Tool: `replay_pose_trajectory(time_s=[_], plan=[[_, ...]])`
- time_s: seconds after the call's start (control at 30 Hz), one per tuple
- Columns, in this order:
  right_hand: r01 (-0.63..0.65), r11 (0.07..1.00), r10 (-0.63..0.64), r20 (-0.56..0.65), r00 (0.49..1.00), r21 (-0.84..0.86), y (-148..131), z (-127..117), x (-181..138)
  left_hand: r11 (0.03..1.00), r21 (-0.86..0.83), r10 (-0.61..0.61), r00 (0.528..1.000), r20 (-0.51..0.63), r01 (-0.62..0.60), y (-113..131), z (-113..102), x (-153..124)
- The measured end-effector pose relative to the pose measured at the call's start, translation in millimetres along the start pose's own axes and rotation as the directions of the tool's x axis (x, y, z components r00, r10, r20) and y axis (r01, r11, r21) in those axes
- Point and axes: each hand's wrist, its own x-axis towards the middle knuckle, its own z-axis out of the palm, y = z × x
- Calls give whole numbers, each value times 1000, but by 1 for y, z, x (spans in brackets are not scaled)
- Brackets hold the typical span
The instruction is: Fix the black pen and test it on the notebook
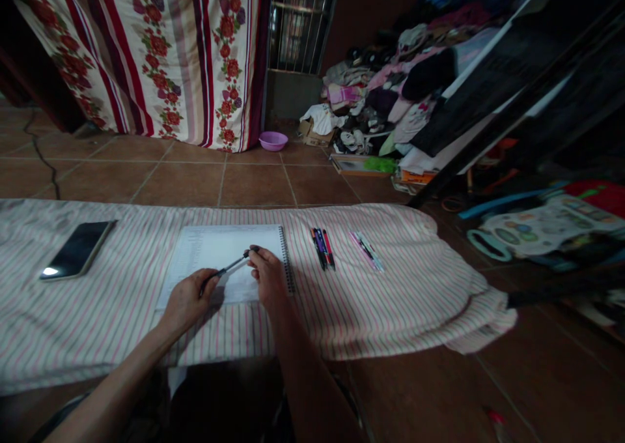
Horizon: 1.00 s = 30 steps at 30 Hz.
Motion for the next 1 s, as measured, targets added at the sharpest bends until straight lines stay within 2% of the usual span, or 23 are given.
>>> replay_pose_trajectory(time_s=[0.2,0.33,0.43,0.5,0.6,0.73,0.83,1.0], plan=[[7,1000,-5,-72,997,20,-1,-3,4,1000,19,-19,1000,0,19,-3,-3,-1],[114,968,-143,-117,983,-226,4,-7,11,998,32,-47,999,-15,47,-7,-7,0],[192,912,-242,-99,965,-362,9,-8,12,997,36,-73,997,-30,74,-10,-9,1],[247,828,-311,-46,949,-503,12,-5,9,995,36,-89,995,-35,91,-11,-10,2],[300,591,-366,82,927,-749,15,0,1,994,33,-106,994,-29,107,-10,-11,3],[336,358,-348,210,914,-871,20,6,-5,992,29,-119,993,-17,119,-8,-12,4],[376,265,-343,278,897,-888,24,7,-5,991,25,-131,991,-12,132,-7,-11,4],[404,215,-350,316,882,-889,29,8,-6,990,18,-143,990,-10,143,-8,-8,5]])
